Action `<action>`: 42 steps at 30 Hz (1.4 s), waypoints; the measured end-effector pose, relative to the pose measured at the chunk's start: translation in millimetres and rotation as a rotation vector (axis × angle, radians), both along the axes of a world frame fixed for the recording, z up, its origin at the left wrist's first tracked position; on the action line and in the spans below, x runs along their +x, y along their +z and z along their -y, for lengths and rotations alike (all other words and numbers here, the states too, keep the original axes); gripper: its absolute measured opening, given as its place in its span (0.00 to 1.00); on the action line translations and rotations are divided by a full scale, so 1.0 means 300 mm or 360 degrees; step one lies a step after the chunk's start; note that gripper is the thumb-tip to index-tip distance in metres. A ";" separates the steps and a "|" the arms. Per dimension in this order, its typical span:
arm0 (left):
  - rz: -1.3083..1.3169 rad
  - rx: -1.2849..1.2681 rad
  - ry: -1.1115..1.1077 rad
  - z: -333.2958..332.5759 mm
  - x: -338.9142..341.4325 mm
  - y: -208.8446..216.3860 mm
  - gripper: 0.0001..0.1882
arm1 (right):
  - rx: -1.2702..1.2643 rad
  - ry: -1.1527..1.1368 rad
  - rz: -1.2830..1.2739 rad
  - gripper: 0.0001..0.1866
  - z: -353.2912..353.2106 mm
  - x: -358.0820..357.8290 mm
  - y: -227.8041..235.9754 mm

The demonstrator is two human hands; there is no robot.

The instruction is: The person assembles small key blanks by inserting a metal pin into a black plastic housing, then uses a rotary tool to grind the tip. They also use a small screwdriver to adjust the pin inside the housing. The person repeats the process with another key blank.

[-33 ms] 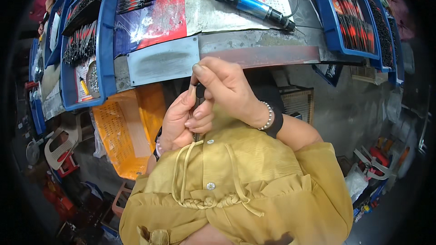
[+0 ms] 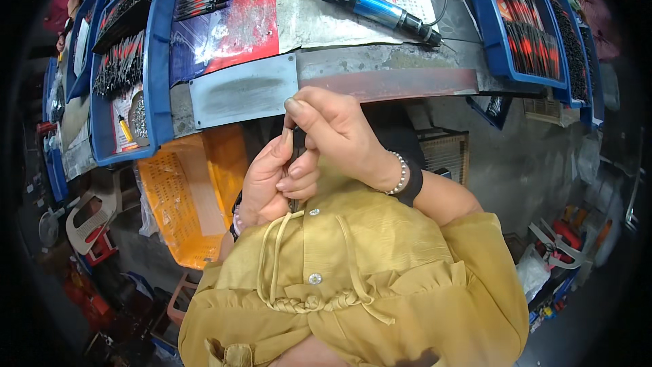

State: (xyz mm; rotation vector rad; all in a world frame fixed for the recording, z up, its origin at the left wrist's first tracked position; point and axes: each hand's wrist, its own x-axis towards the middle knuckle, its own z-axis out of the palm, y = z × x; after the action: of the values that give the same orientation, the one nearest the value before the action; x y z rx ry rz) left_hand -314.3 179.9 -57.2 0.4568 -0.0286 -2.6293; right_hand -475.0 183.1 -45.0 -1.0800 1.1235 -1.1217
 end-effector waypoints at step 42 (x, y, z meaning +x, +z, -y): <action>-0.0346 -0.0117 0.0267 0.222 0.071 -0.022 0.17 | 0.0222 0.0340 0.0260 0.16 0.321 0.043 0.036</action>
State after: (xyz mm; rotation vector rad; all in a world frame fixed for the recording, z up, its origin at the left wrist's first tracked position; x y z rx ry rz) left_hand -292.9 113.2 -63.6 0.1399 -0.0160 -2.4881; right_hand -462.1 86.6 -34.2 -0.9568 0.9208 -0.9312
